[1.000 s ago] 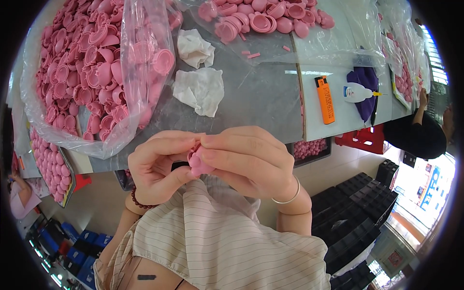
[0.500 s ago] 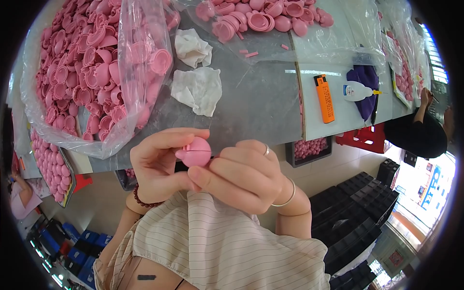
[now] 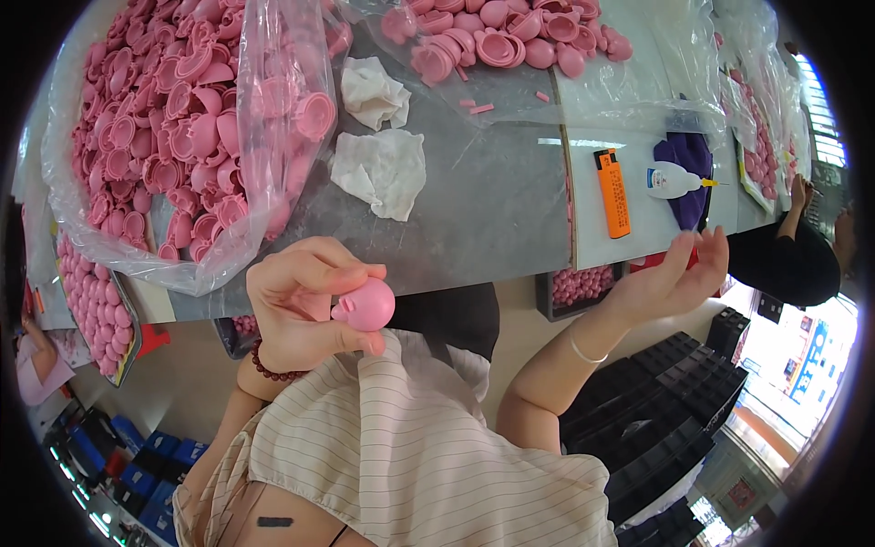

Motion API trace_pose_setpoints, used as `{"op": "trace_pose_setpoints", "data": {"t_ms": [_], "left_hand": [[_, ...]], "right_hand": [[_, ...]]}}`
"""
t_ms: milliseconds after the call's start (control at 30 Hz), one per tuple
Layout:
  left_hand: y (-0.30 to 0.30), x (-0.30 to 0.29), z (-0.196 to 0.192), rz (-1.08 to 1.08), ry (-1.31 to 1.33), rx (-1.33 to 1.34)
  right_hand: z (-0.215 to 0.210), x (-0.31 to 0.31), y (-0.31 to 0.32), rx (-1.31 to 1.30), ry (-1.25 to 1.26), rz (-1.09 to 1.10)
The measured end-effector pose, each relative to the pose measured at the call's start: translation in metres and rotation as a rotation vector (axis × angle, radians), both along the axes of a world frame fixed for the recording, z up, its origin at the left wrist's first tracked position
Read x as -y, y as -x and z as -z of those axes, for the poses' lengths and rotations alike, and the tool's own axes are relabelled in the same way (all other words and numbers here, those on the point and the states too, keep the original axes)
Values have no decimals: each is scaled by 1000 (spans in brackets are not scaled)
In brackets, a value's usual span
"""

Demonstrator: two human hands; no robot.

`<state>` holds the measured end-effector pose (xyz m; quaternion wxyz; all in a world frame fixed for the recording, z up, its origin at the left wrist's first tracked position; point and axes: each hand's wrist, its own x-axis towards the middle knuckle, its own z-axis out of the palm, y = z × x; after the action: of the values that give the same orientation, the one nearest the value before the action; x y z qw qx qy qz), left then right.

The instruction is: Applying glue to pink plastic spherical halves and pressing them together to form a whole sphere, then placing finished parts into a tray.

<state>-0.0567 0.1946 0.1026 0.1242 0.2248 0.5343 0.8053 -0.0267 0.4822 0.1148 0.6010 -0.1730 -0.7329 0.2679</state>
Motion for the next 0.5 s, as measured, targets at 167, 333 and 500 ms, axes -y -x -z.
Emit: {"op": "trace_pose_setpoints", "data": {"t_ms": [167, 333, 500], "left_hand": [[-1, 0, 1, -8, -3, 28], [3, 1, -3, 90, -133, 145], [1, 5, 4, 214, -239, 242]], "right_hand": [[6, -32, 13, 200, 147, -31], [-10, -36, 17, 686, 242, -53], [-13, 36, 22, 89, 434, -531]]}}
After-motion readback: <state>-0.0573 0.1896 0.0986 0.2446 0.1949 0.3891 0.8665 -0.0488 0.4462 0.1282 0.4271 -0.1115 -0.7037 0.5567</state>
